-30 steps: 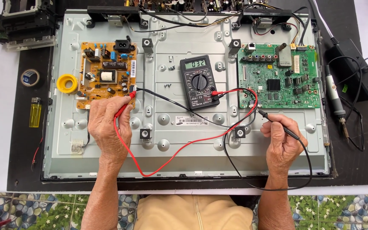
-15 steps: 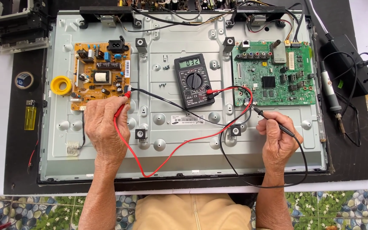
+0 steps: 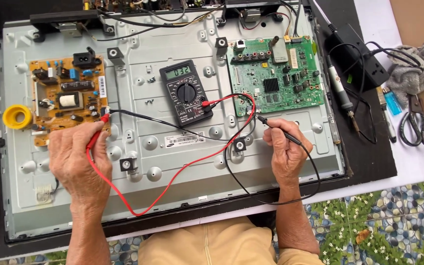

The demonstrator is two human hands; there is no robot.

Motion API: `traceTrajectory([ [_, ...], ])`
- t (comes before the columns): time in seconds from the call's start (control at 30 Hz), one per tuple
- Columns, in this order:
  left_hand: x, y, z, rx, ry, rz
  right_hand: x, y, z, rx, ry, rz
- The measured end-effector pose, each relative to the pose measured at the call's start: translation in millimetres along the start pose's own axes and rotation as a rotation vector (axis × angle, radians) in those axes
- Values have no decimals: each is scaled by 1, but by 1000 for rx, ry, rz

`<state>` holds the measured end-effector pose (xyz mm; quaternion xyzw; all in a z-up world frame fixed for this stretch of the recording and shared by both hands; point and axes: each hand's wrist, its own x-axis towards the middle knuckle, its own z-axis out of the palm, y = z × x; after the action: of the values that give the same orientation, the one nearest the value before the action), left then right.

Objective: Using a digital multimeter to test voltage or continuity at various points on a television's internal circuit boards.

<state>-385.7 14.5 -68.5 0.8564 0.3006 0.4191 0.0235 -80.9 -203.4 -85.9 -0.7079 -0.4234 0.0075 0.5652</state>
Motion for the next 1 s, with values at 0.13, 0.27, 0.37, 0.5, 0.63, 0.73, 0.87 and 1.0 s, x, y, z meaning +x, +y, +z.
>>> traceTrajectory([
  [0.13, 16, 41, -31, -150, 70, -5, -8, -1, 1, 58, 117, 50],
  [0.27, 36, 111, -82, -369, -156, -175, -7, -27, 0, 122, 306, -77],
  [0.37, 37, 134, -64, -698, -340, -148, -15, -41, -12, 124, 253, -385],
  [0.5, 22, 142, -28, -1329, -658, -245, -28, -76, -25, 124, 14, -571],
  [0.63, 23, 153, -18, -1714, -844, -641, -31, -77, -40, 44, -324, -692],
  [0.73, 17, 157, -12, -1817, -784, -767, -32, -71, -27, 8, -231, -723],
  [0.87, 6, 159, -5, -1871, -773, -899, -31, -67, -26, 39, -263, -710],
  [1.0, 2, 157, 3, -1930, -705, -974, -14, -73, -25, 67, -303, -729],
])
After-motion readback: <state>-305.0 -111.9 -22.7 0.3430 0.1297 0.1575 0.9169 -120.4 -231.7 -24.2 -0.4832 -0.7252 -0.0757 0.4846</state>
